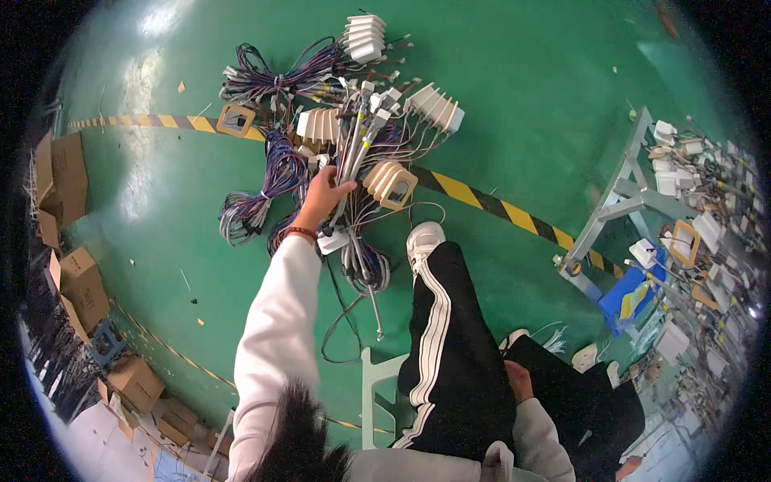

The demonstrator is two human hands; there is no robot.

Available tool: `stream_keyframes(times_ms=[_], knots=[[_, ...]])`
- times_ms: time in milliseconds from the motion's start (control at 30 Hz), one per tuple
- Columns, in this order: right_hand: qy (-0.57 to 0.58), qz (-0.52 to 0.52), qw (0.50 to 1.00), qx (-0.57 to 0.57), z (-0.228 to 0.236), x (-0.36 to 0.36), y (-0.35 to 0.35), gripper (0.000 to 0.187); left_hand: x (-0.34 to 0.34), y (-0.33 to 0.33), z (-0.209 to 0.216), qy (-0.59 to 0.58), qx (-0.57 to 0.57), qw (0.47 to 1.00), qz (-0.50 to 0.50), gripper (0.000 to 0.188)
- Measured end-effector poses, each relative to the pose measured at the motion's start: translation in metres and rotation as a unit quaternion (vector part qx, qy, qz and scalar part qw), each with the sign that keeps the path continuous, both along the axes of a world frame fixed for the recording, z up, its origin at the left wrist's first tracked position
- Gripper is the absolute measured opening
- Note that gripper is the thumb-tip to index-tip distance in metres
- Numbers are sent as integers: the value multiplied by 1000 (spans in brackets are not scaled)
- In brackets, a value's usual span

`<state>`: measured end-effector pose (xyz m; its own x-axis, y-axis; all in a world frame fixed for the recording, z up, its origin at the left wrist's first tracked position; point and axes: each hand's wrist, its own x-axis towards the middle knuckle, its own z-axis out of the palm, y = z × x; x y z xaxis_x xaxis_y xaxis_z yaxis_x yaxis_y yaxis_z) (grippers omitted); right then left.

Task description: Organizing and assembling various electrical wire harnesses on the floor of a factory.

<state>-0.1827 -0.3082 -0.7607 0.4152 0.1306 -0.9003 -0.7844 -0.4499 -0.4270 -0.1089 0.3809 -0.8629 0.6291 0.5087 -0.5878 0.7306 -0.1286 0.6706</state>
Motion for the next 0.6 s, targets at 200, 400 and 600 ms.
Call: stream_keyframes(times_ms=[200,400,600], knots=[[72,-178,978,82,-75,-53,-98,26,6,26,43,-10,132,988,-78,61],[61,-222,958,170,-61,-57,-96,23,13,91,132,-223,91,970,37,39],[-9,-39,998,42,-65,-63,-78,24,-42,130,173,-215,221,939,150,34]])
